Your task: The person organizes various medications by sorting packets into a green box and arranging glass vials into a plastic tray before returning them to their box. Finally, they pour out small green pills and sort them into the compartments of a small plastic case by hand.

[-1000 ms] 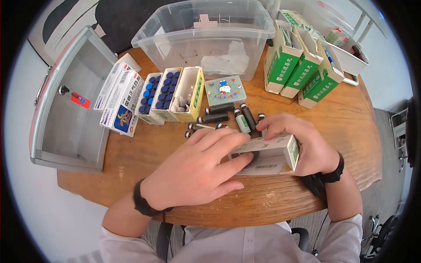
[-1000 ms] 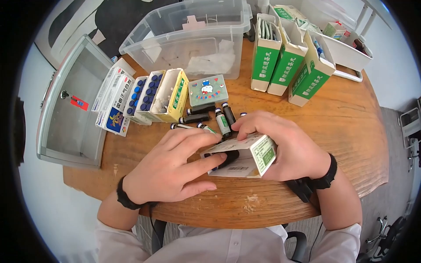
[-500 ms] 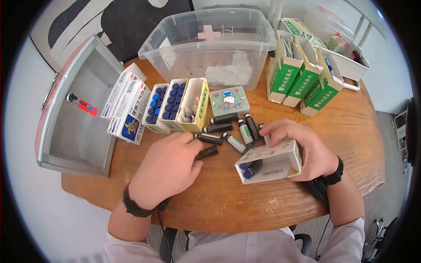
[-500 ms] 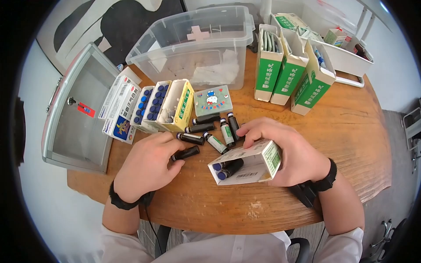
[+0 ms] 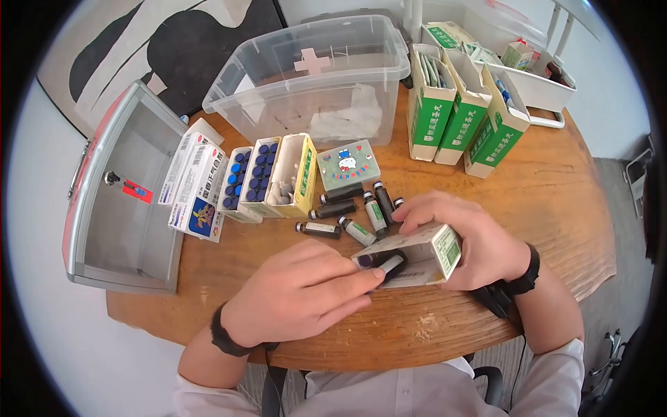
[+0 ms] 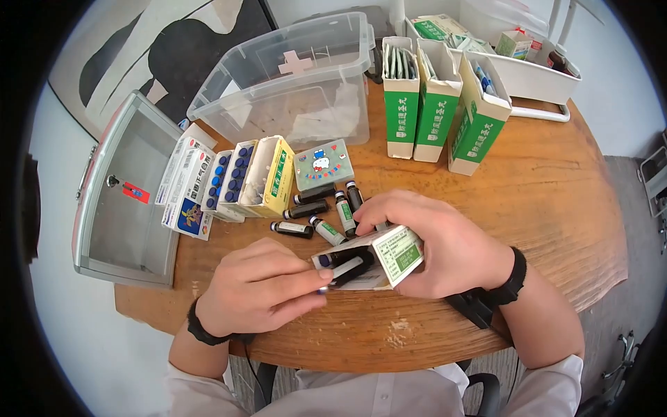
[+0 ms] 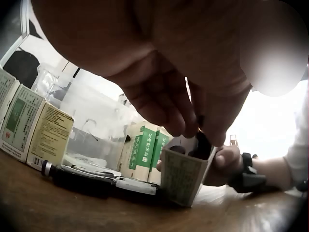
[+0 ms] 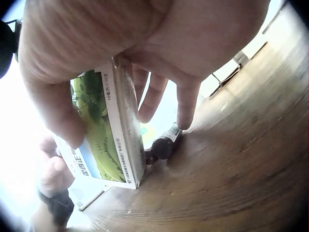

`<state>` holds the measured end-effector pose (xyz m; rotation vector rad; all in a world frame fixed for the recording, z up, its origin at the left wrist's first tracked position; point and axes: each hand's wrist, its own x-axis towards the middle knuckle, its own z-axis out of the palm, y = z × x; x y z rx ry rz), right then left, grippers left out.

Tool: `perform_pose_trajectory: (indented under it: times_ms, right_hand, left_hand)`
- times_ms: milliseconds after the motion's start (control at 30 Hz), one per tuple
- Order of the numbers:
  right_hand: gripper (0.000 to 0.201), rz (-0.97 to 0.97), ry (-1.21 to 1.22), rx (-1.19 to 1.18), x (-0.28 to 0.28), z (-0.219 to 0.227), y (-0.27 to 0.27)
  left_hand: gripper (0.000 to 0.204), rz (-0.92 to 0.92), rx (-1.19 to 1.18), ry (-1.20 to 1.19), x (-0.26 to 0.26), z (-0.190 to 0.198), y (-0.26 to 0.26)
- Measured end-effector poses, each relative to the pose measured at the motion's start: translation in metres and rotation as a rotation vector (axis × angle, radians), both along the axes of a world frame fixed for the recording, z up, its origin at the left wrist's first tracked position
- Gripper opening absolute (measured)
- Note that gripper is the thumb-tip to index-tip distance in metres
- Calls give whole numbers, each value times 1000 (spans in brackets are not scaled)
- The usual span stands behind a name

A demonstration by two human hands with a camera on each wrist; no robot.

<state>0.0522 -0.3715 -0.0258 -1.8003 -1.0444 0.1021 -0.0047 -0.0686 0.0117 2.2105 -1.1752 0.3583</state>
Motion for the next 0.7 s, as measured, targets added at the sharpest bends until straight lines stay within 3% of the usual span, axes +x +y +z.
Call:
perform_pose_trajectory:
  times_ms: [67,167,233,300,367,500,567,700]
  right_hand:
    - [61,13,0,-4,0,2,0]
    - [59,42,5,-21,2,5,-3]
    - [59,52,7,-17,2,7,-3]
    - [58,57,13,-14,1,8,-3]
    - [59,58,28,-18,1,9,-4]
    - [59,59,22,-22,2,7,-3]
    - [57,9,9,-17,0,4,-1]
    - [56,-5,-9,-21,-1,3,-1]
  left_hand:
    - [34,-22,-28,47,1,3,4]
    - [28,108,49,11,8,3,18]
    - [24,332,160,11,15,-10,19]
    - [24,376,241,12,13,-12,20]
    - [26,490,402,184,9,-7,18]
    - [25,397,428,194,8,7,18]
    - [27,301,111,107,7,12,15]
    - [31,121,-29,44,-5,12,6]
